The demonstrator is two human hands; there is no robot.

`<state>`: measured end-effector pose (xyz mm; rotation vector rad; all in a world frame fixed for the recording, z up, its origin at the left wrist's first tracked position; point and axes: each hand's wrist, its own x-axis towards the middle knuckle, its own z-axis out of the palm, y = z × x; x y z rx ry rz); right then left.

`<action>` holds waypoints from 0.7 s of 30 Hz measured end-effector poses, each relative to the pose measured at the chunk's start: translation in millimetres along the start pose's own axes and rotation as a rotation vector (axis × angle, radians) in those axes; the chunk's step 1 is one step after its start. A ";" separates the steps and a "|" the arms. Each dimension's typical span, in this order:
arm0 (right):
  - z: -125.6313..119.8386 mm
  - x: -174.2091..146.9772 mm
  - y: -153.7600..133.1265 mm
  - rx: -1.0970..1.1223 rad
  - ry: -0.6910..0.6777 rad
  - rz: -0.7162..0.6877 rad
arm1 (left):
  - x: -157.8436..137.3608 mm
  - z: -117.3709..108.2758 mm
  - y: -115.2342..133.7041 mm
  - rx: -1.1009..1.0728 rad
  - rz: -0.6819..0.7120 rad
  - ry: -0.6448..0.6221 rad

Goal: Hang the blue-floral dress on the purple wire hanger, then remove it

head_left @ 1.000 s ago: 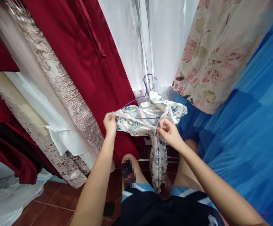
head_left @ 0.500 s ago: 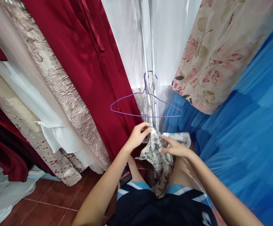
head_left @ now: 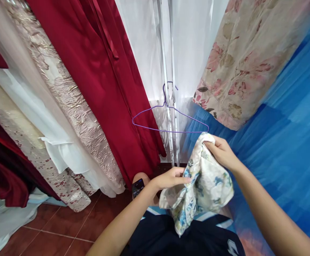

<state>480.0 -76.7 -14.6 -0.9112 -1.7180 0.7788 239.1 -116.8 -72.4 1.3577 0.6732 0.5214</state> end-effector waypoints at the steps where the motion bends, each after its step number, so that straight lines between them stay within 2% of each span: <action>1: -9.4 7.2 1.9 -0.084 0.018 -0.048 | -0.2 4.2 -1.4 -0.021 -0.008 0.025; 4: -35.8 41.7 11.3 -0.228 0.165 -0.183 | -1.3 4.1 1.6 -0.048 0.036 0.095; 6: -47.8 73.0 18.9 -0.174 0.285 -0.212 | -4.6 -4.9 9.5 0.001 0.086 0.157; 7: -50.6 89.3 22.2 -0.118 0.299 -0.200 | -7.6 -10.5 15.2 0.038 0.111 0.208; 9: -48.2 118.8 25.9 -0.001 0.217 -0.146 | -16.3 -21.9 29.5 0.114 0.160 0.342; 11: -37.2 139.4 25.2 0.124 0.067 -0.020 | -28.3 -33.7 45.4 0.223 0.196 0.447; 14: -18.1 149.2 17.8 0.280 -0.164 0.233 | -49.8 -57.3 63.8 0.540 0.185 0.536; 15: -14.1 148.0 14.6 0.315 -0.216 0.279 | -56.9 -67.9 66.9 0.676 0.166 0.565; 18: -10.9 140.7 6.1 0.383 -0.271 0.277 | -73.5 -107.1 68.0 1.021 0.051 0.646; 21: -13.4 137.0 0.1 0.413 -0.289 0.284 | -78.3 -150.7 69.5 1.164 -0.050 0.742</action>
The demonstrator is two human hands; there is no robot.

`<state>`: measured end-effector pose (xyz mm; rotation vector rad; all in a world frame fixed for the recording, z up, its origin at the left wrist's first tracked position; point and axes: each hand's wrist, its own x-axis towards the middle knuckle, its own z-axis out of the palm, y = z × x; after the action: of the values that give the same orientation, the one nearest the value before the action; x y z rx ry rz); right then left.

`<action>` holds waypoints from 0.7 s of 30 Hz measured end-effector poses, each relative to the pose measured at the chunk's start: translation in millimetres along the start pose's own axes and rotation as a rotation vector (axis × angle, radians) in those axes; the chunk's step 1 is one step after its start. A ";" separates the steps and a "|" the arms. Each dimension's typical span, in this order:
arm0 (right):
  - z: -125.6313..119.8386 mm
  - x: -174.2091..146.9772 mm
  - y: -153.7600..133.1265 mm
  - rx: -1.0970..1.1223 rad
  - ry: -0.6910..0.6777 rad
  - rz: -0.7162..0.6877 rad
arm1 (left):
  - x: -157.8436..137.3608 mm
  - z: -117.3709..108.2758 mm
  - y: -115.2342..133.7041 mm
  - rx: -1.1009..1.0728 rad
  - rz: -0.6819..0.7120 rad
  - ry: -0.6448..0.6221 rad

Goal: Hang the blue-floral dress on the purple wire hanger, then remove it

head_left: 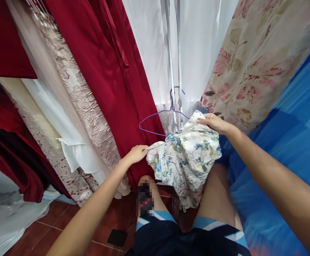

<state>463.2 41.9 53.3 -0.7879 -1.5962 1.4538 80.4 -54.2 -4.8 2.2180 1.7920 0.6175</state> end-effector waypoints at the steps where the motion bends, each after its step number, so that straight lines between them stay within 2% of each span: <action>1: 0.4 -0.6 -1.7 0.003 -0.008 0.013 | 9.8 -5.0 -9.0 0.018 -0.020 0.034; 4: 2.3 -1.4 -6.4 -0.022 -0.005 0.029 | 43.9 -25.5 -21.8 0.039 -0.060 0.179; 8: 1.2 -3.1 -12.3 -0.101 0.051 0.018 | 84.2 -53.8 -5.8 0.071 -0.091 0.399; 9: -0.2 -3.4 -13.5 -0.117 0.059 0.020 | 91.0 -58.1 2.0 0.045 -0.055 0.437; 11: -3.8 -3.6 -14.1 -0.142 0.064 0.035 | 99.8 -61.9 17.6 -0.109 0.086 0.419; 14: -9.4 -6.0 -5.9 -0.196 0.080 -0.012 | 101.3 -56.2 30.7 -0.356 0.255 0.336; 16: -13.1 -11.6 8.3 -0.246 0.145 -0.110 | 95.5 -48.3 29.2 -0.388 0.217 0.392; 19: -20.7 -26.0 39.0 -0.293 0.393 -0.287 | 80.5 -36.6 19.7 -0.339 0.138 0.456; 21: -26.7 -35.5 56.9 -0.295 0.538 -0.379 | 69.4 -31.8 16.9 -0.298 0.152 0.457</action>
<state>499.0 31.6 -8.6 -0.8909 -1.4456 0.6701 92.3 6.3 43.2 2.1344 1.5797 1.4195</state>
